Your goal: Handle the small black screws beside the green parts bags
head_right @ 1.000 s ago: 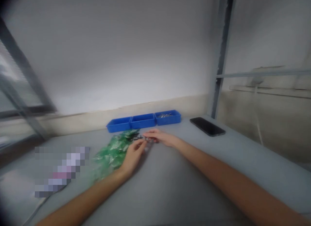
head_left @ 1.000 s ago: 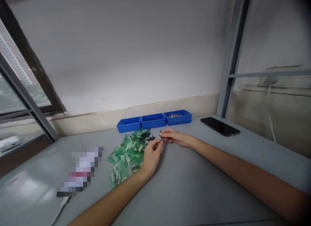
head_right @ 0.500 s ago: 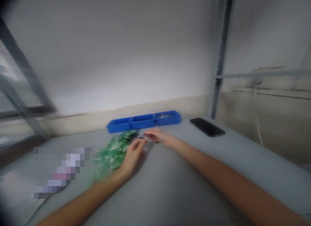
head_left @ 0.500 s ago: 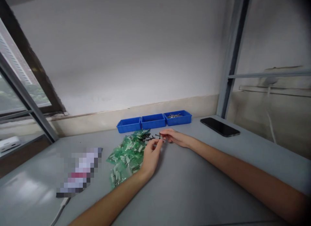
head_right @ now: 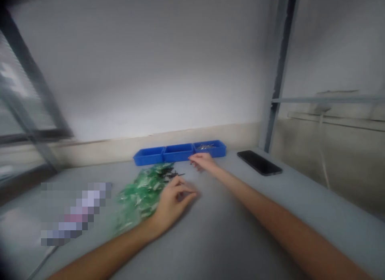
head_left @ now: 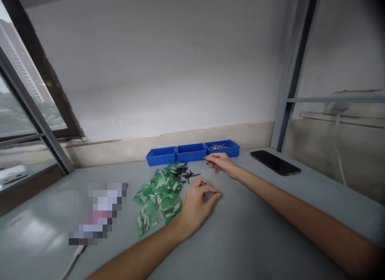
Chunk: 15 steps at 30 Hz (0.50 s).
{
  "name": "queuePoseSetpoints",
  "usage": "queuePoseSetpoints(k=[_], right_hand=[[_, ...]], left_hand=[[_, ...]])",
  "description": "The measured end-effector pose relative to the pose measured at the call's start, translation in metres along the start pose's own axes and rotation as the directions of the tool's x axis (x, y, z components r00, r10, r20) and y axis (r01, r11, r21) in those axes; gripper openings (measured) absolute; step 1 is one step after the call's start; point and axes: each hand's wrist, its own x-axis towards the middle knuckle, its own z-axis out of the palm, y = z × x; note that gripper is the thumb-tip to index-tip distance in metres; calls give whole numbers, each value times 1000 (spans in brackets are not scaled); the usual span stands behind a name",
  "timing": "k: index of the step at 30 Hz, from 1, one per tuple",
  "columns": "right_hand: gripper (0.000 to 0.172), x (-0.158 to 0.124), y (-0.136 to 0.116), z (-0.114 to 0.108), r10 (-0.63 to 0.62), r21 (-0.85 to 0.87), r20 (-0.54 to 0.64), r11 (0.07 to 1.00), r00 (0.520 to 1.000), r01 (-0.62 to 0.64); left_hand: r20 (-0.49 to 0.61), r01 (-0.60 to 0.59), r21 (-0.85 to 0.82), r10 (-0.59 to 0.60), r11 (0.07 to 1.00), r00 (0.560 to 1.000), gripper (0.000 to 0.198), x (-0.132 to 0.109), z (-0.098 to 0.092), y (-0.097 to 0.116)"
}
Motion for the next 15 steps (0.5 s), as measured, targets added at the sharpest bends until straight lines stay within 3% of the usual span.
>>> queuePoseSetpoints(k=[4,8,11,13,15], right_hand=[[9,8,-9,2,-7,-81,5,997,1000,7],[8,9,-23,9,-28,89,60,996,998,22],[34,6,-26,9,-100,193,136,979,986,72],[45,5,-20,5,-126,66,151,991,980,117],[44,6,-9,-2,-155,-119,206,976,966,182]], left_hand=[[62,-86,9,85,996,994,4,-3,2,4],[67,-123,-20,124,992,990,2,-1,3,1],[64,-127,-25,128,992,990,1,0,3,1],[73,-126,-24,128,992,989,2,0,3,2],[89,-112,-22,114,993,990,7,0,2,3]])
